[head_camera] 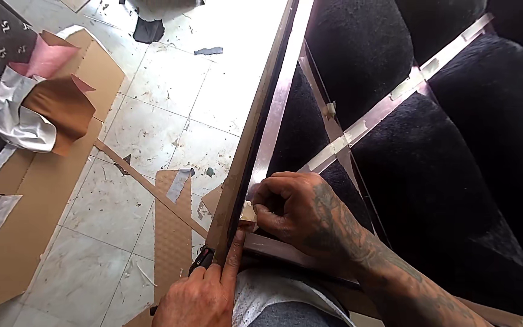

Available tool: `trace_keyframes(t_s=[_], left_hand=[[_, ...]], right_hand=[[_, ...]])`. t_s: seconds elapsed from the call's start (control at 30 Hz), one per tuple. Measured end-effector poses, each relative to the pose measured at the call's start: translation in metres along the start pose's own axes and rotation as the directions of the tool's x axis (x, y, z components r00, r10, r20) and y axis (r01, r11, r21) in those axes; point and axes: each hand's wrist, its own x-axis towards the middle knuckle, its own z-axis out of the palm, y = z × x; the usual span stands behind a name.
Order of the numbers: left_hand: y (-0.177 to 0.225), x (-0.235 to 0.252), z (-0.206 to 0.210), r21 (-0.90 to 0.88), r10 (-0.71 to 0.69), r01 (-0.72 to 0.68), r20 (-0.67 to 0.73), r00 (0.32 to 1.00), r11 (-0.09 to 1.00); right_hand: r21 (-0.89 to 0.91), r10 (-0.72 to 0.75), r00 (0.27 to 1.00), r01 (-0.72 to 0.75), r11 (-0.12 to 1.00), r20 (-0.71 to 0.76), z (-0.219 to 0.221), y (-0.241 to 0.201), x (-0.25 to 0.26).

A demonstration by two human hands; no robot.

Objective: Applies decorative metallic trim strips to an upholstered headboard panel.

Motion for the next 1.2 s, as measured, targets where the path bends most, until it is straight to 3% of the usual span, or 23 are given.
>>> trace_keyframes(t_s=[0.23, 0.33, 0.4, 0.47, 0.53, 0.63, 0.77, 0.97, 1.2], left_hand=[[-0.001, 0.002, -0.006, -0.017, 0.014, -0.013, 0.004, 1.000, 1.000], [-0.016, 0.004, -0.014, -0.226, -0.001, -0.006, -0.033, 0.999, 0.974], [-0.033, 0.012, -0.015, -0.448, -0.113, 0.061, -0.092, 0.989, 0.892], [-0.044, 0.027, -0.006, -0.548, -0.253, 0.151, -0.114, 0.961, 0.823], [-0.048, 0.040, 0.004, -0.580, -0.322, 0.268, 0.011, 0.947, 0.769], [-0.051, 0.052, 0.008, -0.635, -0.262, 0.351, 0.233, 0.936, 0.688], [-0.049, 0.056, 0.002, -0.680, -0.134, 0.364, 0.368, 0.920, 0.636], [-0.058, 0.053, -0.002, -0.744, -0.054, 0.394, 0.437, 0.898, 0.540], [-0.067, 0.047, -0.003, -0.806, -0.006, 0.428, 0.467, 0.884, 0.410]], right_hand=[[-0.045, 0.012, 0.998, -0.009, 0.999, 0.065, 0.001, 0.002, -0.004], [-0.136, 0.045, 0.984, -0.022, 0.990, 0.173, 0.004, 0.000, 0.001], [-0.212, 0.045, 0.976, 0.002, 0.977, 0.214, 0.006, -0.002, 0.004], [-0.268, 0.043, 0.970, 0.023, 0.963, 0.238, 0.009, -0.005, 0.004], [-0.322, 0.026, 0.968, 0.058, 0.945, 0.251, 0.012, -0.008, 0.002], [-0.330, -0.038, 0.980, 0.103, 0.938, 0.197, 0.017, -0.008, -0.001], [-0.247, -0.215, 0.962, 0.253, 0.936, 0.170, 0.020, -0.006, -0.011], [-0.138, -0.452, 0.867, 0.484, 0.864, 0.208, 0.021, -0.010, -0.017], [-0.130, -0.480, 0.865, 0.497, 0.858, 0.143, 0.018, -0.001, -0.022]])
